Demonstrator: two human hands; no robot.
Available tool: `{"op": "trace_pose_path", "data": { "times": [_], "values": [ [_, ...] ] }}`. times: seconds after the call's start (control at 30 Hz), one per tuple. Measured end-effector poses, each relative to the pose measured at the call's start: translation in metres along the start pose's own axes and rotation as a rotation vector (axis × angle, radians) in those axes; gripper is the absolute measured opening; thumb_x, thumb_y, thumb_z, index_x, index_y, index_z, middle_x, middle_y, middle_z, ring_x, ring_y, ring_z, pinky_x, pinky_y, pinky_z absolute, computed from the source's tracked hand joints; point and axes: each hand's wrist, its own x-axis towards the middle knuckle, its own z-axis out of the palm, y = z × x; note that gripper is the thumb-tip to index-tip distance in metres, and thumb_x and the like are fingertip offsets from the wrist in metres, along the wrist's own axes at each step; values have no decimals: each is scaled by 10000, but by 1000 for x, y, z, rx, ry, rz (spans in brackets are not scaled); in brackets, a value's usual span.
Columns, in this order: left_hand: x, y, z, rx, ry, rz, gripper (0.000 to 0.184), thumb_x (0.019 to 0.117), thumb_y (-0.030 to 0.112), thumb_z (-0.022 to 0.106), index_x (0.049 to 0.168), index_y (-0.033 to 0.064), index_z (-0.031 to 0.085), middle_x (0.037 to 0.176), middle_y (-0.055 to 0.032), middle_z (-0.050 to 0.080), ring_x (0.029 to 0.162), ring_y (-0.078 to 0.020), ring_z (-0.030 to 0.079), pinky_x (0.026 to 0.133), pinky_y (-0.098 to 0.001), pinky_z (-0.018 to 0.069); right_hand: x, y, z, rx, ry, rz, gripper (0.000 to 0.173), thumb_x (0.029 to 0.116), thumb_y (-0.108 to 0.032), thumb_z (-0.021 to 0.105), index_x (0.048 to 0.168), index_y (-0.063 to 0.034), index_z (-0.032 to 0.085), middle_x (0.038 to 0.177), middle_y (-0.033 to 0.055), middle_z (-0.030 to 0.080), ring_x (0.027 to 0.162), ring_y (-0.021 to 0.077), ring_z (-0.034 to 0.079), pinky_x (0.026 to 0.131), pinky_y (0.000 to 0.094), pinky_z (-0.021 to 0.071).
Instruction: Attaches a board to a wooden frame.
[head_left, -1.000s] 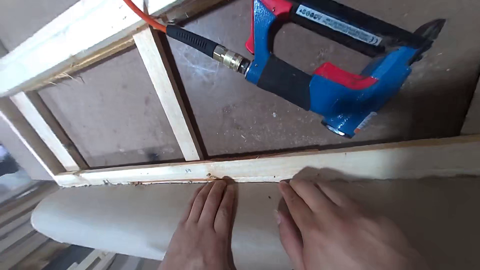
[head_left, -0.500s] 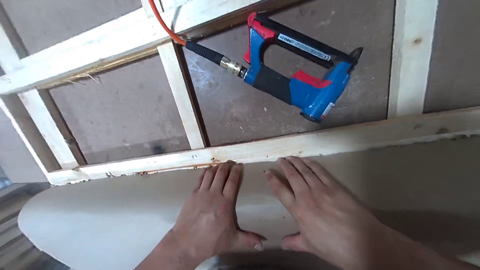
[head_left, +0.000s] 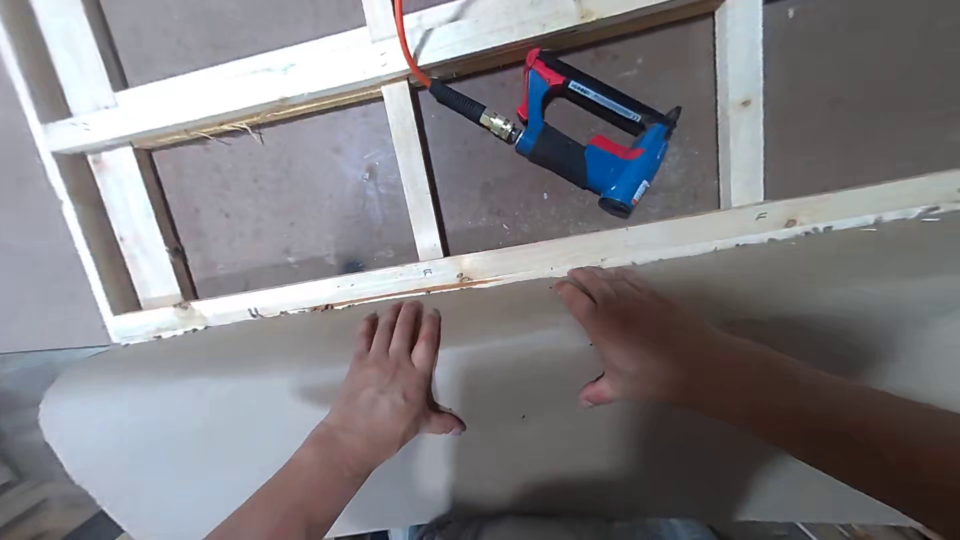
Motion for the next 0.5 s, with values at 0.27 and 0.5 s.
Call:
{"op": "trace_pose_path", "data": {
  "times": [0.27,0.5],
  "values": [
    [0,4,-4,-68,-59,-28,1384,476,915,737,1523,58,448,1484,-255,499,1390,-446,471,1105,-668,385,3,-5,-4,-33,27,-16,1233,503,-710,908,1478,-82,491,1436,185,548,1333,363,532,1097,560,432],
    [-33,9,12,-46,133,7,1384,579,909,700,1621,97,291,1670,-197,276,1536,-373,292,1204,-704,220,10,-1,-1,-43,-36,5,1252,503,-754,872,1518,-148,461,1442,116,544,1337,306,524,1114,536,426]
  ]
}}
